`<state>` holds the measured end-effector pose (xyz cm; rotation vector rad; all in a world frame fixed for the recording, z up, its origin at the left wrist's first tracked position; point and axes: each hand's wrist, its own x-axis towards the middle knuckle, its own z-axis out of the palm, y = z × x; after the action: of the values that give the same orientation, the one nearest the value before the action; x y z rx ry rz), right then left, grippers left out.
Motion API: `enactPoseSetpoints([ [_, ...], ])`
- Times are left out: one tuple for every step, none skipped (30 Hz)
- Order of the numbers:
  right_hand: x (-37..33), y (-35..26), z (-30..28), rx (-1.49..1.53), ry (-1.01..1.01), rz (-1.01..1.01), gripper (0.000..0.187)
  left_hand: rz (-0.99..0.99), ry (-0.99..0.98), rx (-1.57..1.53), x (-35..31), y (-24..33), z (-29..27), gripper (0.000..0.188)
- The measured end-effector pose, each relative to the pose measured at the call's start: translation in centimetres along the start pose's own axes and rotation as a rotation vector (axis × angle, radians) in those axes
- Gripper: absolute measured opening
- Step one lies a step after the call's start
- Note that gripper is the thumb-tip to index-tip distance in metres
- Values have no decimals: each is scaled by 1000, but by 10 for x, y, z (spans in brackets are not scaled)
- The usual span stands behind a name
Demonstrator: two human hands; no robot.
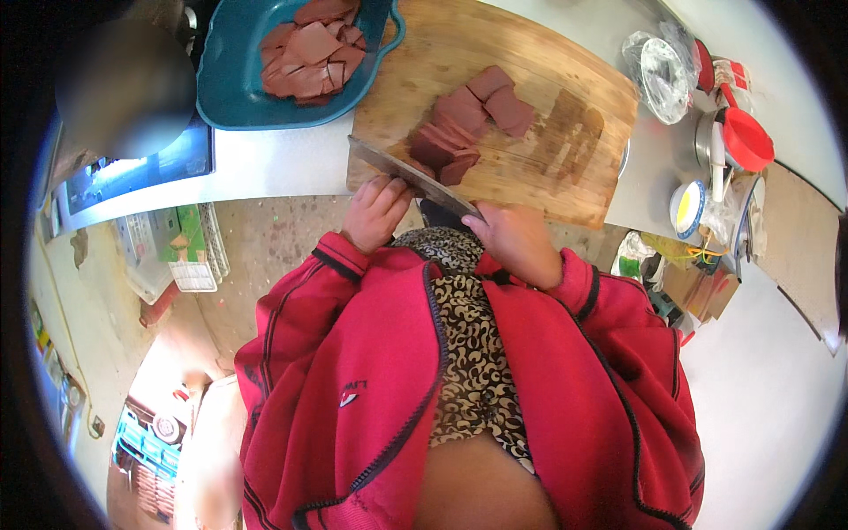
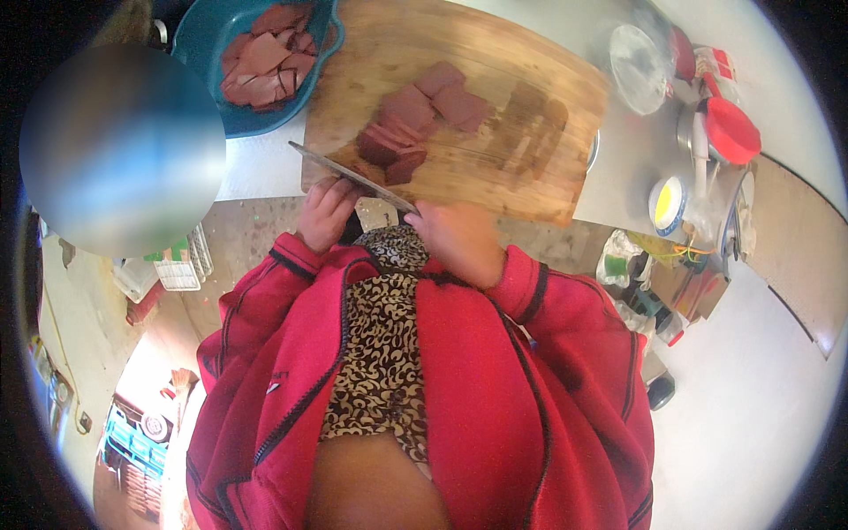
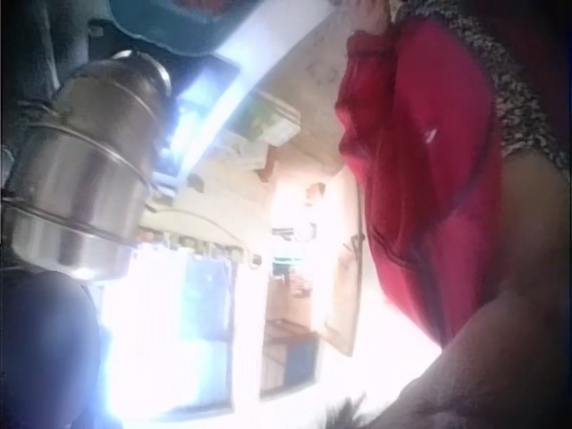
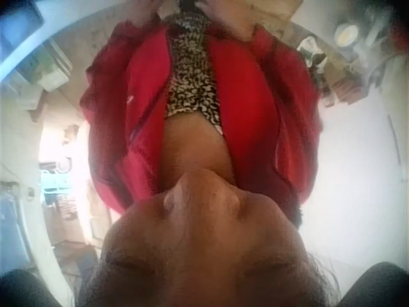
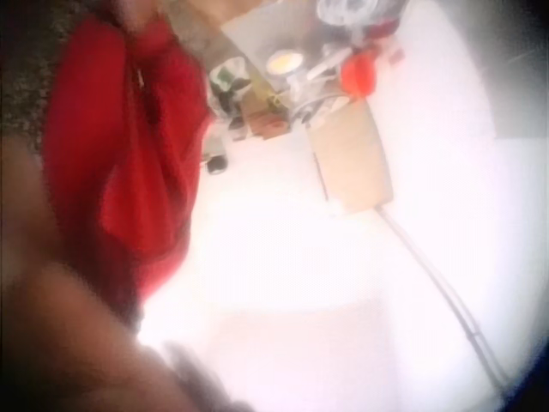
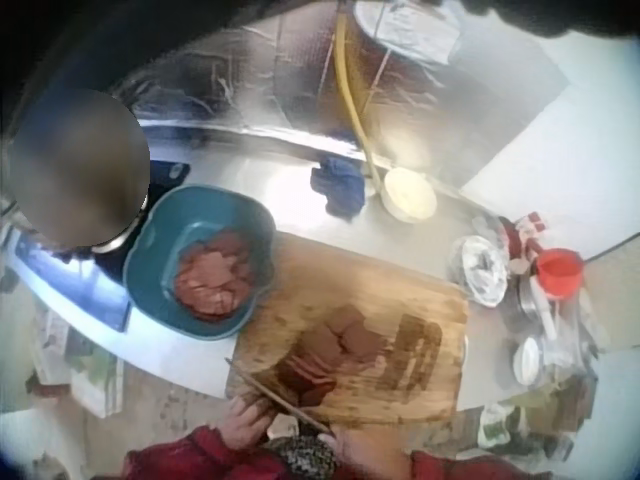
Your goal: The person slices processed meat on a wooden cutting board using a cleaver and transfers the pieces into a blue tray. They briefly lift a steamer lid to check contents, stir a pot on the stove, and wash their hands at a sink before returning to the cutting board.
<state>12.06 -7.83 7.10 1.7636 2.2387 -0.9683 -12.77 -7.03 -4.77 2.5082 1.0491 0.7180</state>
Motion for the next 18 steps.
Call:
enactPoseSetpoints([
  [3, 1, 4, 2, -9, -3, 35, 2, 4, -1, 0, 0, 1, 35],
  [5, 1, 9, 8, 4, -3, 34, 2, 8, 2, 0, -1, 1, 35],
  [7, 2, 14, 15, 19, -1, 34, 4, 11, 5, 0, -2, 2, 34],
  [7, 2, 16, 21, 33, 0, 34, 12, 9, 12, -1, -2, 3, 34],
  [8, 3, 17, 36, 43, -4, 33, 19, 9, 24, -1, -2, 2, 34],
  [8, 5, 16, 51, 53, -7, 33, 28, 10, 36, 0, -3, 1, 34],
  [9, 6, 15, 65, 63, -9, 33, 33, 12, 32, 1, -4, 1, 34],
  [9, 7, 14, 85, 81, -12, 33, 38, 16, 31, 5, -4, -2, 35],
  [8, 8, 12, 106, 99, -14, 33, 44, 20, 29, 9, -4, -3, 35],
  [8, 9, 10, 126, 117, -16, 33, 61, 12, 44, 14, -5, -5, 35],
  [8, 9, 7, 163, 122, 13, 34, 77, 7, 61, 20, -7, -7, 35],
  [8, 8, 3, 200, 126, 42, 34, 94, 1, 79, 26, -7, -9, 35],
  [7, 8, -2, 237, 130, 71, 35, 100, -7, 88, 31, -7, -11, 35],
  [8, 9, -7, 262, 145, 73, 35, 107, -15, 102, 36, -8, -12, 35],
  [7, 11, -13, 288, 159, 75, 35, 113, -22, 117, 41, -9, -14, 35],
  [5, 14, -18, 313, 173, 76, 35, 116, -16, 114, 46, -7, -15, 35],
  [4, 17, -22, 312, 193, 79, 36, 117, -13, 116, 50, -6, -16, 35],
  [0, 20, -25, 311, 213, 82, 36, 117, -11, 117, 53, -5, -17, 35],
])
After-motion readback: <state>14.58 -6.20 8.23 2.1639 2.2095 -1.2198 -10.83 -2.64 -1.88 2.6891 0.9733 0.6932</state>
